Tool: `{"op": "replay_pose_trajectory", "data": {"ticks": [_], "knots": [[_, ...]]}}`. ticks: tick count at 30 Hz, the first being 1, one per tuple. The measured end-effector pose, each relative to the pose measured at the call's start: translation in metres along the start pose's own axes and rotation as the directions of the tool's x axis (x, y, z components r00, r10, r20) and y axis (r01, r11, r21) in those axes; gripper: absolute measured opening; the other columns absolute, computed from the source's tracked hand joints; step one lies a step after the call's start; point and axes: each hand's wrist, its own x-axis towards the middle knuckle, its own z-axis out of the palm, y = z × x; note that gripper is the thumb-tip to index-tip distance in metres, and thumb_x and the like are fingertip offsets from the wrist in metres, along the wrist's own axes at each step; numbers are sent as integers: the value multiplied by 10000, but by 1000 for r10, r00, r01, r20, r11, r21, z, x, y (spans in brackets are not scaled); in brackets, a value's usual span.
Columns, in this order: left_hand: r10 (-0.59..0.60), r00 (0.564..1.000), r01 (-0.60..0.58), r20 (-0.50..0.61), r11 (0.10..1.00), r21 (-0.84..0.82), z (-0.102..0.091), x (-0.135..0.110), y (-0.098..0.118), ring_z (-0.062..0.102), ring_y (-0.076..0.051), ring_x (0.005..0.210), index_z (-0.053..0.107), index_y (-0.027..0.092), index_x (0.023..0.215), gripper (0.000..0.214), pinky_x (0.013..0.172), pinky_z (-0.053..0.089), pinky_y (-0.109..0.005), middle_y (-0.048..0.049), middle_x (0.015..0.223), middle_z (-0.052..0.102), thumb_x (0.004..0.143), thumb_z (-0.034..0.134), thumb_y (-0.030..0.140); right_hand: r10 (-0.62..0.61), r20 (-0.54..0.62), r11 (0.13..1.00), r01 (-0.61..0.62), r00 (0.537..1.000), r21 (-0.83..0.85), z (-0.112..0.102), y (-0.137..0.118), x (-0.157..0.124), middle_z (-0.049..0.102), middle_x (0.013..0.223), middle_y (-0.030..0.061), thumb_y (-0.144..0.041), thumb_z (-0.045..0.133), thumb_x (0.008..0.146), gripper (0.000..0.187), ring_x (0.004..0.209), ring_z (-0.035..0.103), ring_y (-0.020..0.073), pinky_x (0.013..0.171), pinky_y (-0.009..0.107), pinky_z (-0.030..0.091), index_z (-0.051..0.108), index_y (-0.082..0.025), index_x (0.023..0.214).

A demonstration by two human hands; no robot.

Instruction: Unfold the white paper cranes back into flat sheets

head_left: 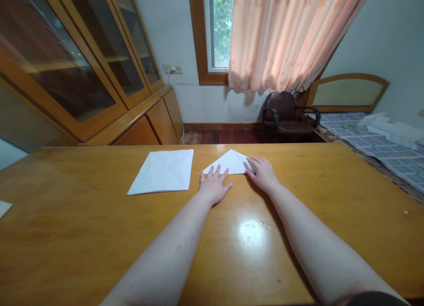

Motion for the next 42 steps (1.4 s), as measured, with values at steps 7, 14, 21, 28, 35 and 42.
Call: {"op": "replay_pose_trajectory", "data": {"ticks": [7,14,21,28,35,42], "knots": [[-39,999,39,-18,999,10,4,0,5,80,-336,1413,133,375,1451,679,1047,79,-678,-43,1554,103,840,191,666,-317,317,943,263,894,204,5,-14,-5,431,1415,87,-484,497,858,540,1331,355,241,1097,460,237,463,-239,1339],[-51,999,51,-14,999,8,3,0,5,91,-328,1414,129,391,1447,675,1049,81,-674,-33,1553,104,835,211,665,-222,457,974,217,861,63,4,-28,-11,192,1524,86,-669,325,846,751,1407,152,275,1105,562,106,207,-246,1456],[-47,999,47,-17,999,-7,4,1,4,75,-325,1416,149,385,1446,689,1046,73,-677,-38,1554,98,826,184,683,51,473,988,24,880,-151,3,-38,-14,84,1553,37,-727,200,825,735,1407,43,352,977,748,75,123,-357,1456],[-54,999,54,-5,999,-4,3,1,5,70,-321,1417,134,395,1445,688,1050,73,-673,-27,1556,90,824,161,689,160,457,977,-73,875,-202,5,-38,-14,56,1557,36,-725,184,826,722,1399,12,369,940,774,85,103,-376,1452],[-35,999,35,-17,999,-14,3,0,4,76,-331,1415,161,360,1449,687,1054,70,-669,-56,1552,110,838,204,669,282,245,950,-235,927,-204,3,-32,-10,43,1539,178,-699,290,828,839,1397,-5,395,993,722,64,112,-196,1475],[165,986,-165,-30,986,6,6,1,4,104,-235,1422,162,180,1466,685,1141,117,-470,-69,1541,156,891,270,536,-265,481,963,259,836,80,4,-33,-12,209,1521,64,-648,250,875,717,1410,154,235,1129,495,94,166,-250,1465]]}}
